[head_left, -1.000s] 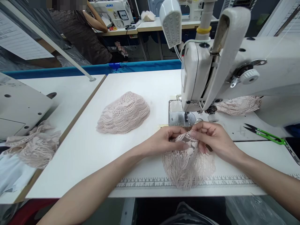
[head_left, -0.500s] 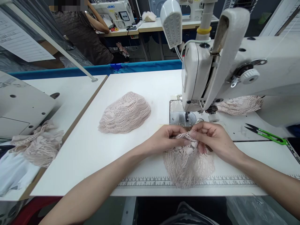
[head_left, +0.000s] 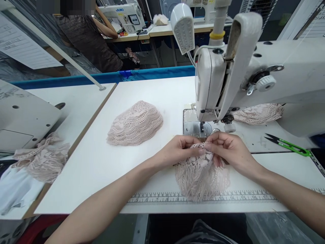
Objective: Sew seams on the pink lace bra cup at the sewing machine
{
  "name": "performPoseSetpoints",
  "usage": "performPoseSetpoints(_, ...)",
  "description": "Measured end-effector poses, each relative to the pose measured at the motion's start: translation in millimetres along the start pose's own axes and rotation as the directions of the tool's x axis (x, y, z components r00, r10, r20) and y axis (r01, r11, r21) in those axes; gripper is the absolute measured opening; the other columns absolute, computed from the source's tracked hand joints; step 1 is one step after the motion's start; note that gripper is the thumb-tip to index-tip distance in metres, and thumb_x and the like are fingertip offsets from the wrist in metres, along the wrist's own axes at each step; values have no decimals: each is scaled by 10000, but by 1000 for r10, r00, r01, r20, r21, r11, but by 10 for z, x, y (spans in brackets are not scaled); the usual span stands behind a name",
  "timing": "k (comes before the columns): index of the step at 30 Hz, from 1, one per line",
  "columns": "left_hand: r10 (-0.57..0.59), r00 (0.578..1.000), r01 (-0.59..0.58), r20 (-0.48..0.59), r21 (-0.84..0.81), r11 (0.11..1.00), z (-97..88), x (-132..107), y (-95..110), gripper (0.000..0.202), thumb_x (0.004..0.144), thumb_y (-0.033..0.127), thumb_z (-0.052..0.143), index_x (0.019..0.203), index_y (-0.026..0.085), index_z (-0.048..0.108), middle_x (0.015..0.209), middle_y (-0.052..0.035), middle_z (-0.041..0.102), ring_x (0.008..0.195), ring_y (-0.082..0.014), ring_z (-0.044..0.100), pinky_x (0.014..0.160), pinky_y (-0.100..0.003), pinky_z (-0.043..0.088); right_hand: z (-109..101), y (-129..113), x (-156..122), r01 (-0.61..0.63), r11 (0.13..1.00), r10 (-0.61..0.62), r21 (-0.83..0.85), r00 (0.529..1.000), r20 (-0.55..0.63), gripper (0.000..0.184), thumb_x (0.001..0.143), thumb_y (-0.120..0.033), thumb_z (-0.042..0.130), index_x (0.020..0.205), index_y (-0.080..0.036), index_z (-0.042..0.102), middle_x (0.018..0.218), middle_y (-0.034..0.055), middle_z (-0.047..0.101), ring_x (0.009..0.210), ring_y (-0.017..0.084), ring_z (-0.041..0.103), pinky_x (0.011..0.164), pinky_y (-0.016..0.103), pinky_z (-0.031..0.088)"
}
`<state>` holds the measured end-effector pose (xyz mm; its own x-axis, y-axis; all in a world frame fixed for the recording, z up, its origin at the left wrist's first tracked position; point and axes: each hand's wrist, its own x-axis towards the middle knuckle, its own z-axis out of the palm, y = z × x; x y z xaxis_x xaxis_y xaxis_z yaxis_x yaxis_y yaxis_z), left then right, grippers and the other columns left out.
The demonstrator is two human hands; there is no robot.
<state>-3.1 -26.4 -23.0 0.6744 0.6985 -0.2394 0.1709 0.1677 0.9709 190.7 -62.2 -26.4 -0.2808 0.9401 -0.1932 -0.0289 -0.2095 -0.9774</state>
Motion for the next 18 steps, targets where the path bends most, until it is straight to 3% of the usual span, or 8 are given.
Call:
performPoseSetpoints(4,-9,1000,9,-10,4,1000,8,1,3,189,809,337,684,798,148,671,597,56,480,522,-45,373,499,-197,299,2,26,4,10,1000,-10,6,1000,11,308,741,-446,734,830,-181,604,501,-61,580,385,104,572,339,184,427)
performPoseSetpoints(13,-28,999,29,-20,24,999,9,1,0,223,783,365,705,817,146,685,619,37,521,534,-55,404,498,-204,304,19,11,9,9,1000,-9,-9,1000,-2,325,745,-473,721,832,-184,600,478,-56,569,380,111,568,329,185,419)
performPoseSetpoints(16,-18,997,23,-73,64,998,40,0,-12,258,769,395,717,802,142,679,580,50,488,503,-52,379,476,-203,292,29,26,-4,28,1000,-28,-15,1000,-14,318,759,-477,705,831,-185,604,498,-51,574,384,110,567,332,188,424)
performPoseSetpoints(18,42,990,-27,-132,115,993,70,-6,-34,241,785,387,703,802,148,678,617,34,547,531,-62,437,498,-204,340,22,43,-19,87,995,-88,-43,996,-14,264,793,-438,686,850,-189,620,515,-48,579,389,105,562,343,192,436)
